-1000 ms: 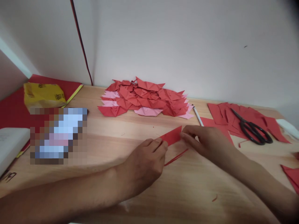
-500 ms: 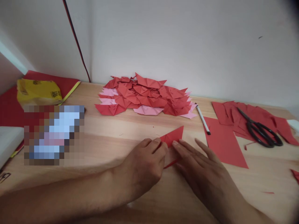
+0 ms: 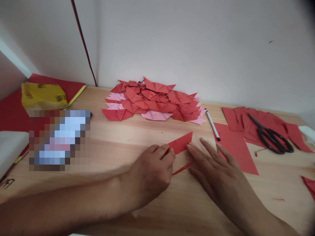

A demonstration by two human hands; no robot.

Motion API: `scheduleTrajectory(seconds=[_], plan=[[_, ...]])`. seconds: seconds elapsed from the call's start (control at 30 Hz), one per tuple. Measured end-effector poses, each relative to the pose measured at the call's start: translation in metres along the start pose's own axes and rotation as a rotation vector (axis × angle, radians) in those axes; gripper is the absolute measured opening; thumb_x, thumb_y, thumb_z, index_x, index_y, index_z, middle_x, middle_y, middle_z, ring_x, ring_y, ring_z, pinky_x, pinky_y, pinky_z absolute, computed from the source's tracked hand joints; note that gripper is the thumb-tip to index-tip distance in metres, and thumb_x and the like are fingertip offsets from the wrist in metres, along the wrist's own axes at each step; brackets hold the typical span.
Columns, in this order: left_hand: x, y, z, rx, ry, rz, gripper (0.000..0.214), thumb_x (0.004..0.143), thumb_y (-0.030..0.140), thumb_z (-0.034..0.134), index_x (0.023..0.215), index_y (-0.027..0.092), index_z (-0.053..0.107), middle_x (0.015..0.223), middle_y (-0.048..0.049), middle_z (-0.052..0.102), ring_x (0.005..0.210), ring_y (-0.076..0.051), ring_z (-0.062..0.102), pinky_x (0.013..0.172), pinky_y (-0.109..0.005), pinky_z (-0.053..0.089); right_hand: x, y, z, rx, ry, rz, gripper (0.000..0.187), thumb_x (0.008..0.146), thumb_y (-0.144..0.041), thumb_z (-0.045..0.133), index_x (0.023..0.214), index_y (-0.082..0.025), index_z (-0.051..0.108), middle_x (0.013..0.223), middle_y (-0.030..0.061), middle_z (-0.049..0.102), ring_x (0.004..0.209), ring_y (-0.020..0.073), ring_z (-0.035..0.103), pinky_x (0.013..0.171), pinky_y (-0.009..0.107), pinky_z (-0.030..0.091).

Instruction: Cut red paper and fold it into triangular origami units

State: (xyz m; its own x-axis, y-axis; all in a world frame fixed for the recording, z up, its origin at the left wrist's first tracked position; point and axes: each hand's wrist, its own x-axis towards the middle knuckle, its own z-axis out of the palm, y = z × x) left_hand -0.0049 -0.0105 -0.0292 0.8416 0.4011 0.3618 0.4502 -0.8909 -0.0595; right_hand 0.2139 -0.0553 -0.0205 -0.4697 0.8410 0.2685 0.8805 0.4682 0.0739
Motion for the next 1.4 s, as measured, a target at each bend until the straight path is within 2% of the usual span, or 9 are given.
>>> scheduleTrajectory(seconds=[0.1,0.27,0.47,0.67,0.8,0.93,1.2,1.33,1.4], plan=[[0.0,0.001,-0.001,-0.027,-0.004,-0.006,0.024,0.088,0.016,0.053,0.107,0.006,0.064,0.108,-0.0128,0.064,0.104,-0.027,0.056,0.08,-0.039,0.052,0.002,-0.017,-0.004,0.058,0.006,0.013,0.045,0.095,-0.027,0.042,0.136,-0.009,0.043,0.136,0.008,0.054,0.135,0.0288,0.034,0.107,0.049,0.028],[-0.001,0.001,0.0,-0.048,0.0,-0.011,0.022,0.087,0.016,0.054,0.103,0.006,0.064,0.108,-0.0115,0.064,0.104,-0.026,0.056,0.082,-0.038,0.051,0.003,-0.04,-0.003,0.137,-0.023,-0.034,0.047,0.096,-0.027,0.038,0.137,-0.005,0.041,0.136,0.0099,0.054,0.131,0.0222,0.041,0.111,0.04,0.025],[-0.001,0.0,0.001,-0.027,0.002,-0.014,0.024,0.087,0.017,0.054,0.106,0.006,0.064,0.112,-0.0125,0.064,0.104,-0.027,0.057,0.082,-0.039,0.051,0.001,-0.021,0.0,0.088,-0.011,-0.022,0.041,0.095,-0.024,0.038,0.132,-0.006,0.046,0.129,0.0118,0.06,0.129,0.0263,0.043,0.108,0.046,0.029],[-0.001,0.0,-0.001,0.028,-0.005,0.004,0.022,0.085,0.014,0.054,0.102,0.007,0.066,0.113,-0.0145,0.064,0.103,-0.027,0.058,0.081,-0.039,0.051,-0.002,0.004,-0.001,0.017,-0.02,0.005,0.044,0.095,-0.026,0.038,0.135,-0.008,0.042,0.134,0.0136,0.055,0.132,0.0269,0.039,0.104,0.049,0.034],[0.0,0.001,-0.003,0.029,0.003,0.002,0.023,0.086,0.016,0.054,0.103,0.007,0.066,0.112,-0.0136,0.064,0.103,-0.026,0.058,0.082,-0.039,0.051,0.001,-0.011,-0.006,0.047,-0.004,0.028,0.044,0.095,-0.025,0.041,0.137,-0.011,0.041,0.134,0.0119,0.055,0.137,0.028,0.031,0.106,0.05,0.031],[-0.001,0.001,-0.002,-0.011,0.017,-0.013,0.024,0.087,0.018,0.054,0.106,0.007,0.064,0.107,-0.0114,0.066,0.103,-0.025,0.058,0.083,-0.038,0.05,0.002,-0.034,-0.006,0.145,-0.019,-0.025,0.048,0.094,-0.024,0.041,0.14,-0.009,0.037,0.135,0.0095,0.055,0.135,0.0229,0.036,0.11,0.042,0.029],[-0.002,0.001,-0.003,0.03,-0.025,0.006,0.02,0.087,0.014,0.052,0.101,0.008,0.066,0.115,-0.0134,0.063,0.106,-0.026,0.057,0.082,-0.039,0.049,-0.002,-0.006,-0.002,0.013,-0.002,0.019,0.044,0.095,-0.024,0.039,0.135,-0.006,0.041,0.132,0.0163,0.056,0.13,0.0288,0.042,0.102,0.05,0.037],[-0.001,0.002,-0.003,0.017,-0.021,-0.005,0.022,0.088,0.015,0.051,0.103,0.007,0.064,0.111,-0.0128,0.064,0.105,-0.026,0.057,0.082,-0.039,0.049,0.001,-0.017,-0.005,0.038,0.006,0.028,0.047,0.093,-0.024,0.042,0.137,-0.006,0.04,0.135,0.0147,0.054,0.136,0.0294,0.033,0.104,0.05,0.035],[-0.001,0.002,-0.002,-0.002,0.0,-0.01,0.023,0.089,0.016,0.051,0.105,0.007,0.063,0.109,-0.012,0.065,0.105,-0.025,0.057,0.083,-0.039,0.049,0.002,-0.029,-0.005,0.102,0.001,-0.015,0.047,0.093,-0.022,0.042,0.137,-0.006,0.04,0.134,0.0128,0.055,0.134,0.0254,0.037,0.107,0.045,0.034]])
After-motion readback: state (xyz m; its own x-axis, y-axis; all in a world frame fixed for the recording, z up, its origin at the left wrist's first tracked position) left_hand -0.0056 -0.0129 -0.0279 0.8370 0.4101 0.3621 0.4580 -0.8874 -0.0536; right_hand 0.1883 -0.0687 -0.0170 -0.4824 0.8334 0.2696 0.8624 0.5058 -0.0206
